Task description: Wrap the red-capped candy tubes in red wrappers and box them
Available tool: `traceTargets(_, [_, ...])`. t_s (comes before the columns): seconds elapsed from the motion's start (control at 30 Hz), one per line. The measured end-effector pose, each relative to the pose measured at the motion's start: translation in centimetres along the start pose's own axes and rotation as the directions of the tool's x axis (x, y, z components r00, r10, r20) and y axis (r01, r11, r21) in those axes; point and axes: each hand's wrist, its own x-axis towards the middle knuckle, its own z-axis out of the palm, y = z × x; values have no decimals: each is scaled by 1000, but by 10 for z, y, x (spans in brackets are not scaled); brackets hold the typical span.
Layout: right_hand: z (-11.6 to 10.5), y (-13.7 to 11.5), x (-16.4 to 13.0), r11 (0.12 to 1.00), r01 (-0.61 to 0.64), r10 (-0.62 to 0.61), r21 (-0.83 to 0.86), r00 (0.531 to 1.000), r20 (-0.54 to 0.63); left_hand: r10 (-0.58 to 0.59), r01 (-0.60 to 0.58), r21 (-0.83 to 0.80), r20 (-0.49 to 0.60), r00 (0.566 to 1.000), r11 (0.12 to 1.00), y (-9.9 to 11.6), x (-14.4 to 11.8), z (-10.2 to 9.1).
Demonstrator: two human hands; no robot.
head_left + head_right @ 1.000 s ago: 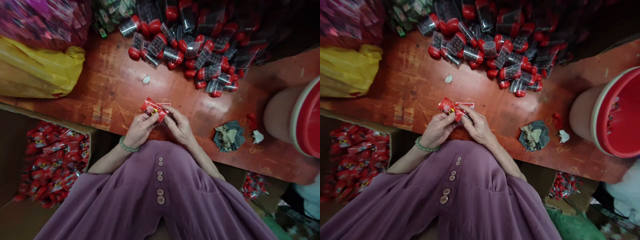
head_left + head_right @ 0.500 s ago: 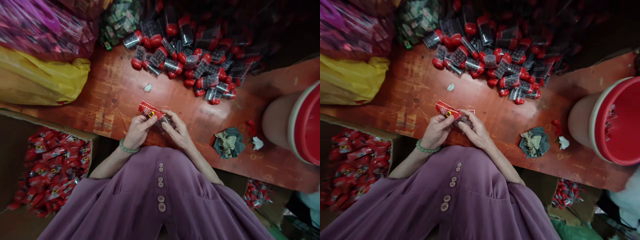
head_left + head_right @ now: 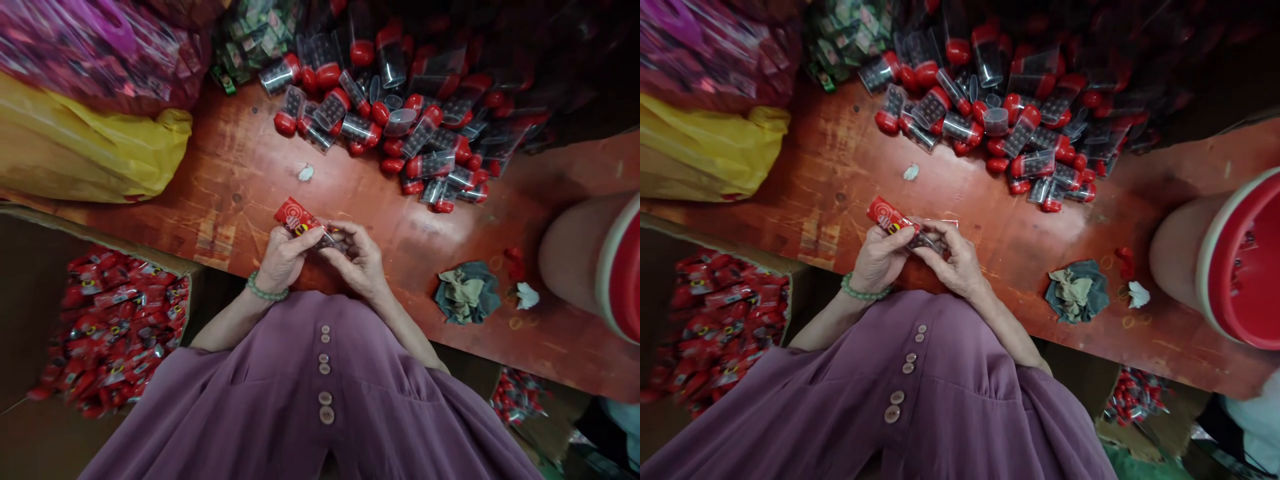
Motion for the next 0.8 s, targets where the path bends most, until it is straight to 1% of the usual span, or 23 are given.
traceTargets(0.07, [-1,0,-2,999,-10,11,50,1000,-17,-27,27,14,56,998,1000,-1,0,0])
traceTargets(0.13, [0,0,-3,998,-9,11,65,999,-32,-36,34,23,85,996,999,-2,1,0])
traceTargets(0.23, [4,2,-1,998,-32,37,62,996,-77,-21,20,16,70,997,1000,-4,3,-2])
traceTargets(0.3, [7,4,1,997,-63,69,50,989,-131,15,-15,-13,47,999,1000,-5,5,-3])
traceTargets(0.37, [9,6,3,995,-89,94,40,983,-155,63,-62,-32,17,998,998,-5,6,-4])
traceTargets(0.4, [9,6,4,995,-95,101,43,984,-146,82,-82,-29,0,997,996,-5,7,-5])
traceTargets(0.47, [8,6,3,992,-106,111,71,990,-81,105,-105,-15,-30,994,994,-4,9,-6])
traceTargets(0.57, [4,5,0,981,-120,122,154,993,2,111,-113,-28,-53,992,993,-3,12,-6])
traceTargets(0.6, [3,5,-1,977,-123,124,173,992,4,111,-113,-33,-57,992,993,-3,12,-6])
traceTargets(0.67, [1,4,-3,976,-114,122,183,992,-29,108,-109,-22,-56,993,994,-5,12,-6])
traceTargets(0.8, [3,4,-2,981,-88,105,173,990,-92,67,-65,53,-38,997,996,-9,9,-5])
